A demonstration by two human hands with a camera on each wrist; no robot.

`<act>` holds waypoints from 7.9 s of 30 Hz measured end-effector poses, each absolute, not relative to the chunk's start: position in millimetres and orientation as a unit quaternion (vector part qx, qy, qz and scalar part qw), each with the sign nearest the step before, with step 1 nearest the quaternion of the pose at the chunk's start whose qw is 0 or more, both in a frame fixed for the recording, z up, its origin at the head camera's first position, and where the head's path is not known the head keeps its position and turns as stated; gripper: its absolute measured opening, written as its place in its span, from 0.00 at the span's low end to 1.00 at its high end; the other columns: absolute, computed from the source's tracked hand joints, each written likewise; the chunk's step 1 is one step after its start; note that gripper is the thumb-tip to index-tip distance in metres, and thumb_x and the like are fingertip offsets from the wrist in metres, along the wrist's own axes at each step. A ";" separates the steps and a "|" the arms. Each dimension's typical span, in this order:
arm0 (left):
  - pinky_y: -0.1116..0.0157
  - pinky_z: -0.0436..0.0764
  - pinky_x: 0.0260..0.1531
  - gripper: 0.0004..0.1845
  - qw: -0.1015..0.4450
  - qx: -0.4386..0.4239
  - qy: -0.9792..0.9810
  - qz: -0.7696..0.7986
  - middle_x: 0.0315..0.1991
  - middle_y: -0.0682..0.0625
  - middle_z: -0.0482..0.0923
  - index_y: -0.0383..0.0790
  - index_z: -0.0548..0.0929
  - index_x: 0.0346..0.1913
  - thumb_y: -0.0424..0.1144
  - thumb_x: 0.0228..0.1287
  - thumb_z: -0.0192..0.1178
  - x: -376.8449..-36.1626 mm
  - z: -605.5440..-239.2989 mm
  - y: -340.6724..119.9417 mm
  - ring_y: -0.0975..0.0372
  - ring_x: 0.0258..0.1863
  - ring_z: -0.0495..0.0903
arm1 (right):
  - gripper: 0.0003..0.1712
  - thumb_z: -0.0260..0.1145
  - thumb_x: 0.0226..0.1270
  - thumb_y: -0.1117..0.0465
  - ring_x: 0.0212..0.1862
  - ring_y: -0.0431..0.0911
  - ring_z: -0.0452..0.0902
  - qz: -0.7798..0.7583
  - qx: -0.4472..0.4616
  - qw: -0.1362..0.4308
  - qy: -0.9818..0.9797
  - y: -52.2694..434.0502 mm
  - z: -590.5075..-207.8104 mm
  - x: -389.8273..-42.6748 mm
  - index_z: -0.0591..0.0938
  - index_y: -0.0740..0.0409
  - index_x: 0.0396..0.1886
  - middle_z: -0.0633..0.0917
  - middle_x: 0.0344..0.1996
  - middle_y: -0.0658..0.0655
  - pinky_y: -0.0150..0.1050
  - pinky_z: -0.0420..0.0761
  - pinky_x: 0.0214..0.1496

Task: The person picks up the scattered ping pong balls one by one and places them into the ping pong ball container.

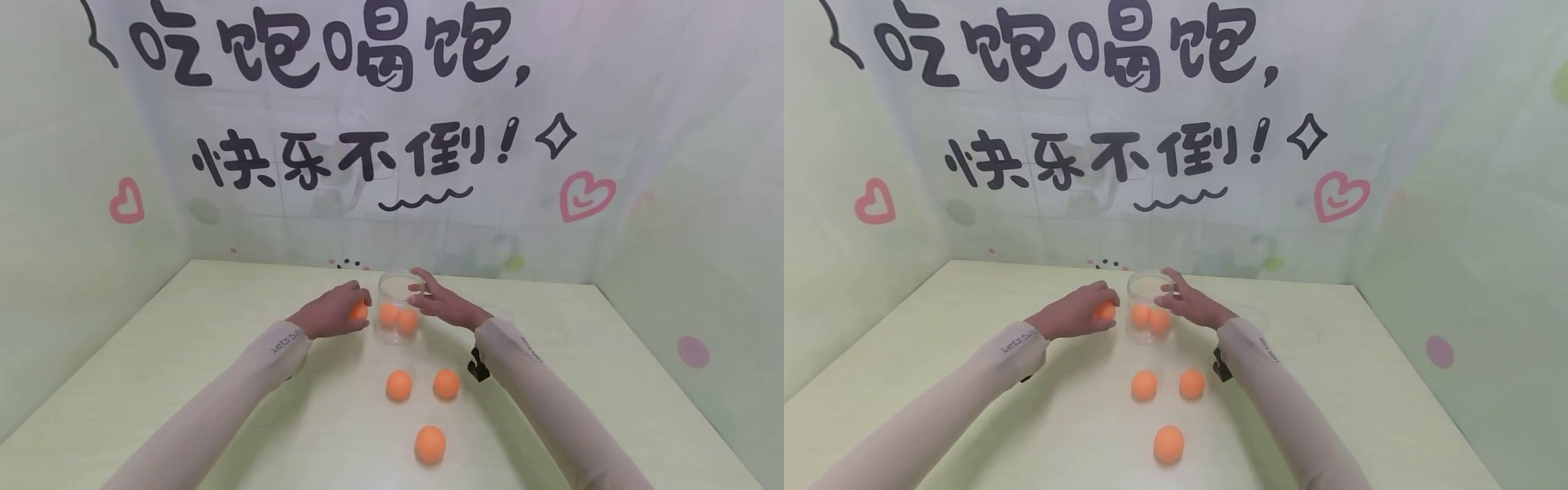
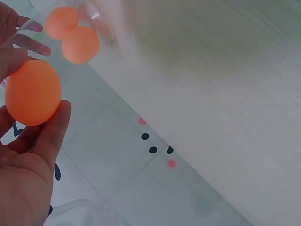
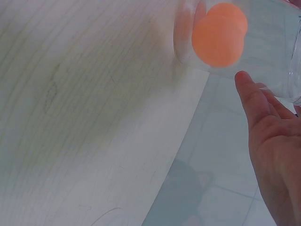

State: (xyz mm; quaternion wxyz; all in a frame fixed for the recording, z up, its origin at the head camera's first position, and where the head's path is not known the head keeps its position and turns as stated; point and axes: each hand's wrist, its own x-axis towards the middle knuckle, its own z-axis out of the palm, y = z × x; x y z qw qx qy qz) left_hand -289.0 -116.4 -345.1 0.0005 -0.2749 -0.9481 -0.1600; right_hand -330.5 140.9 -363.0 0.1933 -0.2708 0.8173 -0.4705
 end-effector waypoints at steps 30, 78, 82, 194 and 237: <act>0.55 0.75 0.42 0.13 0.032 -0.252 -0.957 -0.144 0.41 0.46 0.73 0.39 0.79 0.47 0.37 0.58 0.59 -314.9 -308.8 -99.1 0.57 0.34 0.73 | 0.39 0.52 0.73 0.49 0.68 0.57 0.64 -0.463 -0.272 0.188 0.822 142.4 -362.1 -334.2 0.42 0.44 0.75 0.58 0.72 0.64 0.53 0.64 0.69; 0.65 0.75 0.39 0.16 -0.008 -0.306 -0.940 -0.151 0.40 0.48 0.74 0.38 0.80 0.50 0.42 0.63 0.60 -326.6 -303.9 -47.4 0.59 0.37 0.74 | 0.45 0.52 0.70 0.40 0.70 0.56 0.62 -0.463 -0.287 0.195 0.815 146.0 -359.9 -329.4 0.40 0.42 0.76 0.57 0.72 0.63 0.54 0.62 0.69; 0.65 0.75 0.38 0.16 -0.007 -0.312 -0.937 -0.155 0.37 0.47 0.75 0.36 0.81 0.49 0.42 0.62 0.60 -324.4 -303.9 -49.3 0.59 0.35 0.73 | 0.48 0.53 0.67 0.35 0.69 0.56 0.63 -0.458 -0.291 0.194 0.818 144.8 -360.5 -328.3 0.40 0.43 0.76 0.57 0.72 0.64 0.53 0.64 0.68; 0.47 0.72 0.56 0.43 0.005 -0.232 -0.848 -0.476 0.65 0.41 0.68 0.47 0.58 0.70 0.52 0.54 0.66 -325.3 -389.7 -81.1 0.47 0.63 0.71 | 0.36 0.50 0.75 0.54 0.69 0.58 0.62 -0.465 -0.278 0.134 0.830 133.0 -381.5 -327.3 0.45 0.46 0.75 0.61 0.70 0.68 0.55 0.65 0.67; 0.50 0.73 0.57 0.43 0.003 -0.213 -0.878 -0.429 0.61 0.44 0.73 0.47 0.59 0.69 0.53 0.51 0.68 -332.1 -379.5 -74.4 0.54 0.60 0.74 | 0.39 0.52 0.68 0.36 0.66 0.48 0.68 -0.202 -0.301 0.086 0.928 186.4 -374.3 -237.5 0.61 0.50 0.71 0.68 0.68 0.50 0.49 0.67 0.66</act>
